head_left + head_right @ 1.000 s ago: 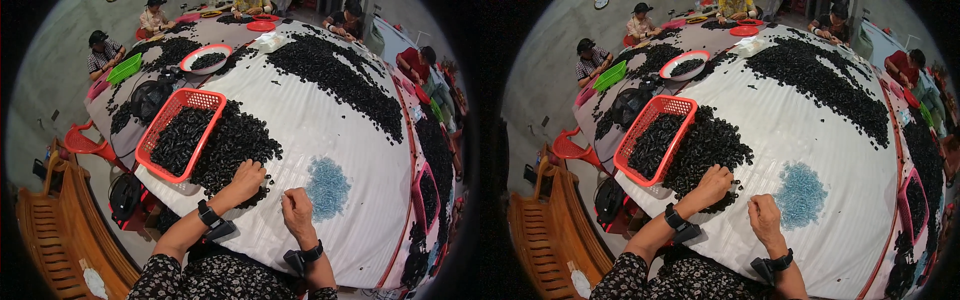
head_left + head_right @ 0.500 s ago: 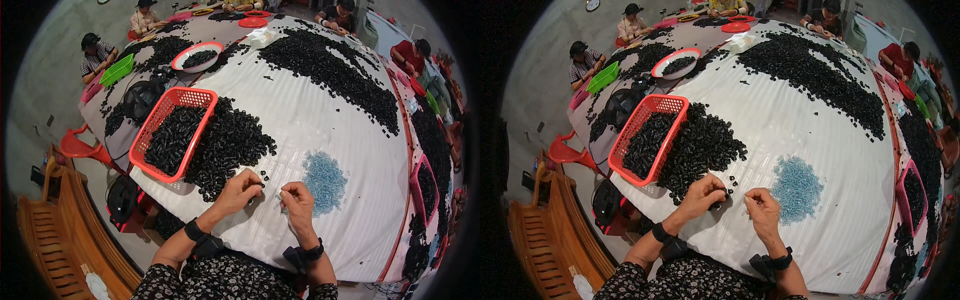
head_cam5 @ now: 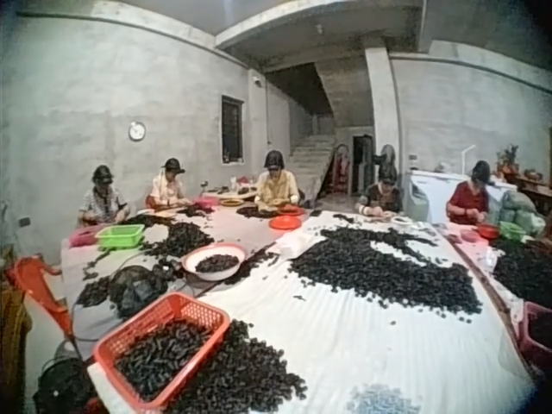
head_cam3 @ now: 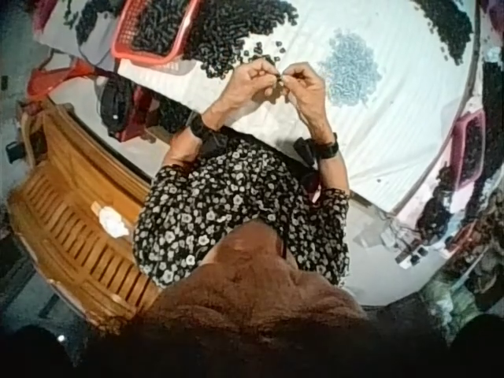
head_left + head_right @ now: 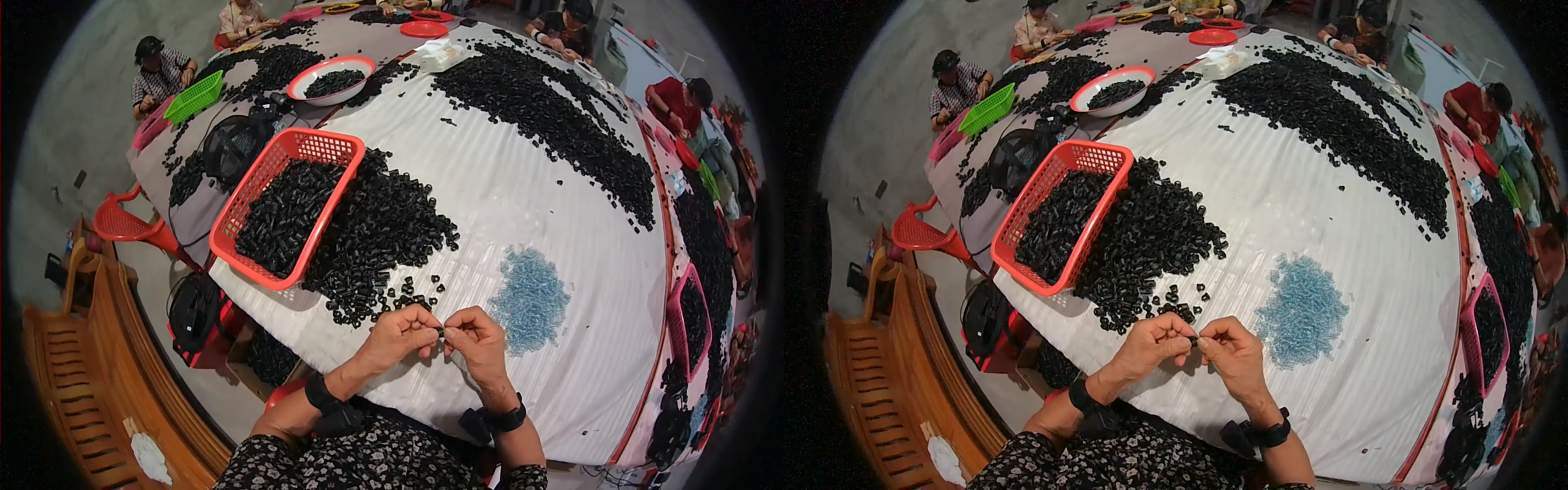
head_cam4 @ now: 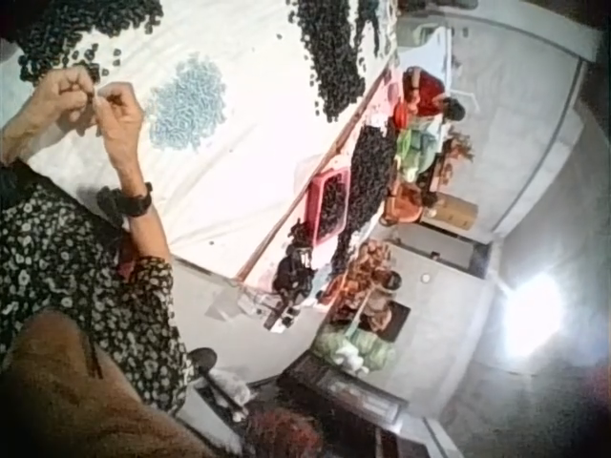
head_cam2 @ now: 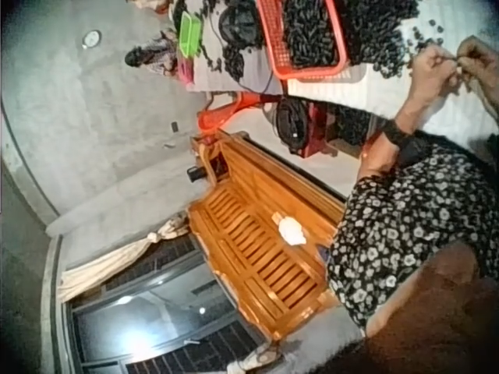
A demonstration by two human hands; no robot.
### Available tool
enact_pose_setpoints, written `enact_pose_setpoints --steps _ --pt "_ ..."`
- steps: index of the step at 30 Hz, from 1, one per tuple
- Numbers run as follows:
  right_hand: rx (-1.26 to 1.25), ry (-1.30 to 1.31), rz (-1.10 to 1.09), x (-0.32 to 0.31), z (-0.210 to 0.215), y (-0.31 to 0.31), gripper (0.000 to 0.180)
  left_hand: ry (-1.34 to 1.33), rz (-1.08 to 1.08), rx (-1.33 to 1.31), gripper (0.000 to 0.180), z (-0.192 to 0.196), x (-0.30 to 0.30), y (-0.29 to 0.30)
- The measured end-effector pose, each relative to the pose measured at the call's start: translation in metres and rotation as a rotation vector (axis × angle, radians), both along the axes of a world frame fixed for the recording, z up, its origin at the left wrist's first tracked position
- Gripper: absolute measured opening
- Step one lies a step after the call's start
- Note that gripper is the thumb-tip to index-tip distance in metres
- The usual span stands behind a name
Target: Sorting and inspecting small plastic eyelet components for shoes at a communal work table.
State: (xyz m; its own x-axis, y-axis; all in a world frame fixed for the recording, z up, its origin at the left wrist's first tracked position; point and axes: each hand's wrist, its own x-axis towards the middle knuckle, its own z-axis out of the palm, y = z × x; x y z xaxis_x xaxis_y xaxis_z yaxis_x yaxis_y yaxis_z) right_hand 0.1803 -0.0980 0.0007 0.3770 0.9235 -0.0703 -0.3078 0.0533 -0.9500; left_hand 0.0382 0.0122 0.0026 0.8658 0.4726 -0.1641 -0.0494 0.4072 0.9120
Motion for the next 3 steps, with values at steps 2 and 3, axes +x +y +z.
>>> enact_pose_setpoints --steps 2,3 --pt "-0.024 -0.070 0.020 0.0008 -0.0019 -0.0008 0.012 0.024 -0.004 0.016 0.013 -0.0001 -0.0003 -0.0003" --pt "-0.024 -0.122 0.025 0.0007 -0.0023 -0.0005 0.012 0.035 -0.002 0.027 0.014 -0.0005 -0.0013 -0.0004"
